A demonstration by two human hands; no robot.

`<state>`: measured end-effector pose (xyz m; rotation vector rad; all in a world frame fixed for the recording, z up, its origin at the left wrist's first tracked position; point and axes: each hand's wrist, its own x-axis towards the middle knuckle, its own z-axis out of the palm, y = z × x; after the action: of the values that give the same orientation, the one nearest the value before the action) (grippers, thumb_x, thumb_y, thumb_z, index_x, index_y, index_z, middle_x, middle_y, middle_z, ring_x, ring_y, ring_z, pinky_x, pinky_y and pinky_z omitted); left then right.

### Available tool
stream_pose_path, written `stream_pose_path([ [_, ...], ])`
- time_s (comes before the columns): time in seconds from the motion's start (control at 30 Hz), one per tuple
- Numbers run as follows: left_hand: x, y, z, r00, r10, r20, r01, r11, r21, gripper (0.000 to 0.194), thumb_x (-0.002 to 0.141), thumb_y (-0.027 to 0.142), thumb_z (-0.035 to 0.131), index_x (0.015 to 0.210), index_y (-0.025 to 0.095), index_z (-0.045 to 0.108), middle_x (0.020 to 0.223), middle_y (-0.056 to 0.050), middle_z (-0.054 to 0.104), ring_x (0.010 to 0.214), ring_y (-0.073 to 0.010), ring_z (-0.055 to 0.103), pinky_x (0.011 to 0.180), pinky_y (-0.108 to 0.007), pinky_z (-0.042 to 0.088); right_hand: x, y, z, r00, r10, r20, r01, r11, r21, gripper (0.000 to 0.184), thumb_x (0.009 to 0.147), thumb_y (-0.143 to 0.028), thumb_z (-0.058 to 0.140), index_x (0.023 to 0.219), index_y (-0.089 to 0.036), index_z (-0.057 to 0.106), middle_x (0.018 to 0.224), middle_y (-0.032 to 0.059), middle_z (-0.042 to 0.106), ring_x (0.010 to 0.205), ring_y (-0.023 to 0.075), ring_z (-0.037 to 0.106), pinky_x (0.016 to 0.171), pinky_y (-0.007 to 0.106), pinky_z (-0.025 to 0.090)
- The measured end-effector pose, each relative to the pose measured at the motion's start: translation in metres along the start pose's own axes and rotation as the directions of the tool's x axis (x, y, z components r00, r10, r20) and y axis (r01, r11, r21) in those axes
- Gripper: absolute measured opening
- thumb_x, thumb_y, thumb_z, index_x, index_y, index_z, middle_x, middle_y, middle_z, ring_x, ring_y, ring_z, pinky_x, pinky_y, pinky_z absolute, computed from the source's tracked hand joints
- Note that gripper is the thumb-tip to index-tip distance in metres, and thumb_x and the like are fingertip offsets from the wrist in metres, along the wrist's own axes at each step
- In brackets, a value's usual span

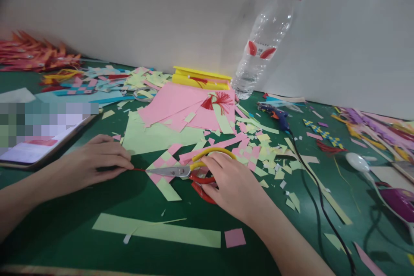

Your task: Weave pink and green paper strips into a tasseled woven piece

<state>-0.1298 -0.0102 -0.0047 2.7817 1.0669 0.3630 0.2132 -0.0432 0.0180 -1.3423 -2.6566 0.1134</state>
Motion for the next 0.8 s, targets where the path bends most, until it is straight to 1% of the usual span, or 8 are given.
stream_pose_path([
  [0.17,0.0005,0.0014,-0.0004,0.999,0.034,-0.025,-0.034,0.999,0.009,0.023,0.094,0.021,0.045,0.092,0.029,0.067,0.093,0.006,0.069,0.087,-0.0107,0.061,0.097,-0.030,0.026,0.0006,0.0007,-0.0009,1.000,0.013,0.020,-0.014,1.000,0.017,0.031,0.084,-0.026,0.060,0.113,-0.017,0.058,0.118,0.0099,0.066,0.106,0.0259,0.063,0.076,0.037,0.060],
  [0.33,0.0009,-0.0004,-0.0012,0.999,0.048,0.008,-0.048,0.999,0.010,0.023,0.095,0.022,0.044,0.095,0.029,0.066,0.096,0.005,0.069,0.089,-0.0109,0.061,0.097,-0.030,0.024,0.0029,0.0010,-0.0005,0.999,0.031,0.031,-0.033,0.998,0.060,0.034,0.085,-0.030,0.058,0.116,-0.018,0.057,0.119,0.0100,0.065,0.108,0.0260,0.063,0.078,0.039,0.059],
  [0.43,0.0002,-0.0013,-0.0006,0.999,0.039,0.018,-0.039,0.999,0.011,0.024,0.096,0.023,0.042,0.096,0.029,0.066,0.097,0.004,0.069,0.090,-0.0115,0.061,0.098,-0.031,0.024,0.0027,0.0005,-0.0005,0.998,0.044,0.051,-0.048,0.995,0.090,0.032,0.085,-0.031,0.057,0.115,-0.020,0.057,0.121,0.0095,0.064,0.109,0.0257,0.062,0.080,0.039,0.058],
  [0.6,0.0003,0.0000,-0.0004,1.000,0.015,0.018,-0.015,1.000,0.008,0.025,0.096,0.024,0.042,0.093,0.028,0.067,0.095,0.003,0.069,0.089,-0.0120,0.060,0.095,-0.031,0.027,0.0002,0.0016,-0.0031,0.994,0.059,0.094,-0.072,0.988,0.134,0.030,0.085,-0.031,0.056,0.114,-0.021,0.056,0.121,0.0087,0.063,0.105,0.0245,0.063,0.080,0.040,0.057],
  [0.7,0.0008,0.0013,-0.0003,1.000,0.018,-0.005,-0.018,1.000,-0.006,0.027,0.096,0.024,0.041,0.091,0.028,0.067,0.094,0.003,0.069,0.087,-0.0114,0.060,0.096,-0.031,0.027,-0.0001,0.0048,-0.0051,0.995,0.060,0.080,-0.070,0.989,0.128,0.031,0.083,-0.031,0.057,0.112,-0.021,0.057,0.122,0.0093,0.062,0.107,0.0254,0.061,0.083,0.041,0.056],
  [0.8,0.0010,0.0018,0.0004,0.998,0.045,-0.043,-0.046,0.999,-0.008,0.027,0.097,0.024,0.040,0.092,0.028,0.066,0.093,0.004,0.069,0.086,-0.0105,0.060,0.096,-0.030,0.026,-0.0002,0.0075,-0.0064,0.994,0.079,0.082,-0.091,0.983,0.161,0.030,0.083,-0.032,0.058,0.111,-0.023,0.055,0.120,0.0069,0.062,0.103,0.0235,0.062,0.080,0.039,0.056],
])
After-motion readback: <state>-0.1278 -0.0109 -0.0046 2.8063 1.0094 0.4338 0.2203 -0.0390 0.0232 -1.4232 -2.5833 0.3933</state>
